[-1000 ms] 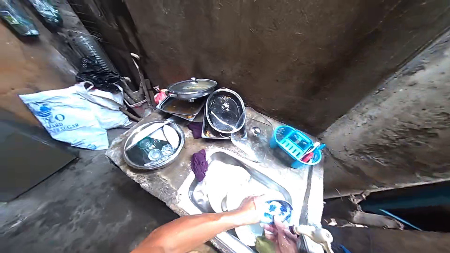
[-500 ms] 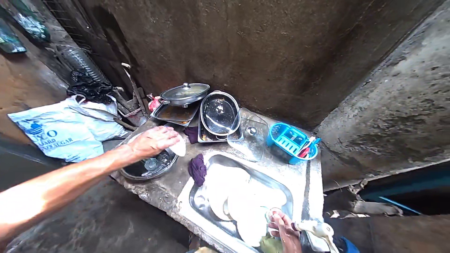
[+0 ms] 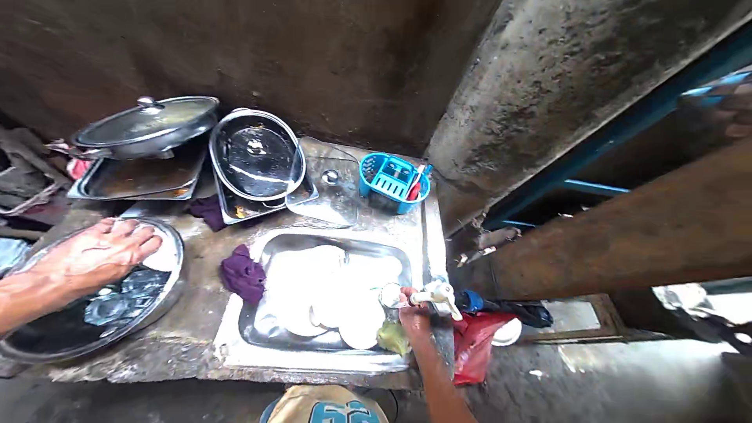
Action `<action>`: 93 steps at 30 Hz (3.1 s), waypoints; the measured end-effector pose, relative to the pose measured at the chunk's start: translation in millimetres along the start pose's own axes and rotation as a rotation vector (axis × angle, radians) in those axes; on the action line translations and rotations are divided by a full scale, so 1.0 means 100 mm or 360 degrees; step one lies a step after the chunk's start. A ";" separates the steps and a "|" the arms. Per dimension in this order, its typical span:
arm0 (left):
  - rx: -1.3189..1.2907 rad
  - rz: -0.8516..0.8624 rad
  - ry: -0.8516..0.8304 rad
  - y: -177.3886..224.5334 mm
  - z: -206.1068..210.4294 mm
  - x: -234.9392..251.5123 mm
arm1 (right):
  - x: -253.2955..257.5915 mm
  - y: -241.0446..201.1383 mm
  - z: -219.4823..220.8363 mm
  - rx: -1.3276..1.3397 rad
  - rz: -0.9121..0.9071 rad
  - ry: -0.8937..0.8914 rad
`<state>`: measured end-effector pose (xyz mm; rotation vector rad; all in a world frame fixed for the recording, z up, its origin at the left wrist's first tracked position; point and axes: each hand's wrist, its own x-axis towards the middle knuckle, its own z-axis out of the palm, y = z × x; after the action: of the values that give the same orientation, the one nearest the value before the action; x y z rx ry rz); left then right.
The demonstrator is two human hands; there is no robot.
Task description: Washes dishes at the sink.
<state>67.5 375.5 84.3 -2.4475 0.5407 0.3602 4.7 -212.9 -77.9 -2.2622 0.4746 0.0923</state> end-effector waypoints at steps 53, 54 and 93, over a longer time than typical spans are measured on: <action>-0.2530 0.0267 0.0467 4.19 -1.54 1.44 | 0.33 -0.38 0.02 0.0423 0.0556 0.0212; -0.2410 0.0226 0.0699 4.24 -1.47 1.41 | 0.33 -0.41 0.02 0.0578 0.0603 0.0214; -0.4366 -0.0398 -0.0306 4.17 -1.43 1.88 | -0.32 -0.18 -0.13 0.0033 -0.0245 -0.0177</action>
<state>60.9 -74.2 -81.9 -4.1670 -1.7200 2.2827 -19.2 -201.8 -49.7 -2.2512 0.2409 0.1334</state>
